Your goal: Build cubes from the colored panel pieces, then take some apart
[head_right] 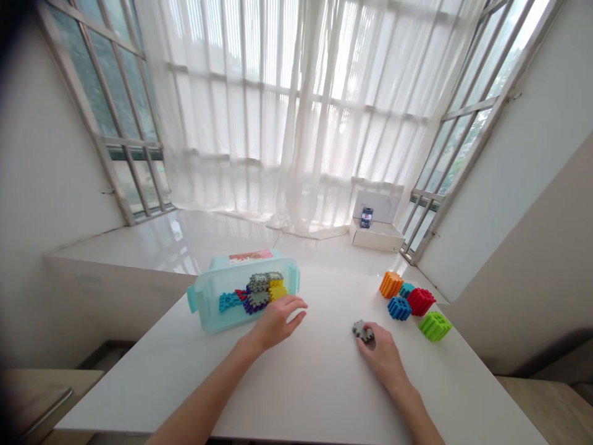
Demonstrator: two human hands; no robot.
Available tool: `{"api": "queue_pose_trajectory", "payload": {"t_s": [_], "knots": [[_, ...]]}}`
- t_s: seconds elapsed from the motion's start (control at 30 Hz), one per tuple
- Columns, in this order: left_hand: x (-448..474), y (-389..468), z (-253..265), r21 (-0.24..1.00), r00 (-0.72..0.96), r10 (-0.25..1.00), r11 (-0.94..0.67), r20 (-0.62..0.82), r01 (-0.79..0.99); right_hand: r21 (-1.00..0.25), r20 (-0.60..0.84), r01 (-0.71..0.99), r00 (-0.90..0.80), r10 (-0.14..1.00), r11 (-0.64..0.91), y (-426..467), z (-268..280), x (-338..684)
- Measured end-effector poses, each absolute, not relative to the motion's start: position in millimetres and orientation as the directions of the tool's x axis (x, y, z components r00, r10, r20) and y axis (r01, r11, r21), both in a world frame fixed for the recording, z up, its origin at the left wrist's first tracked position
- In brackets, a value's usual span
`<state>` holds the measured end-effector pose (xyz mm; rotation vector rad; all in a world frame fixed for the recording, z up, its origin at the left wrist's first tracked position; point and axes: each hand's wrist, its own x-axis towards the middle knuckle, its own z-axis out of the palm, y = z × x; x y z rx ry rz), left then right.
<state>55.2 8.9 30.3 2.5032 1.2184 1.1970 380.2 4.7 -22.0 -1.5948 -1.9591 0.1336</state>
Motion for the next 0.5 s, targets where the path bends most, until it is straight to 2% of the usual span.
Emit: {"api": "queue_pose_trajectory", "payload": {"t_s": [0.13, 0.23, 0.33, 0.5], "knots": [[78, -3, 15, 0.490, 0.488, 0.754, -0.657, 0.440, 0.573, -0.482, 0.364, 0.736, -0.326, 0.872, 0.476, 11, -7, 303], [85, -3, 5, 0.546, 0.431, 0.814, -0.581, 0.390, 0.603, -0.500, 0.348, 0.669, -0.426, 0.835, 0.550, 27, -1, 273], [86, 2, 2, 0.628, 0.313, 0.868, -0.496, 0.386, 0.599, -0.511, 0.367, 0.636, -0.448, 0.816, 0.579, 41, -1, 264], [82, 10, 4, 0.763, 0.199, 0.920, -0.391, 0.338, 0.515, -0.560, 0.450, 0.582, -0.384, 0.806, 0.590, 48, -8, 265]]}}
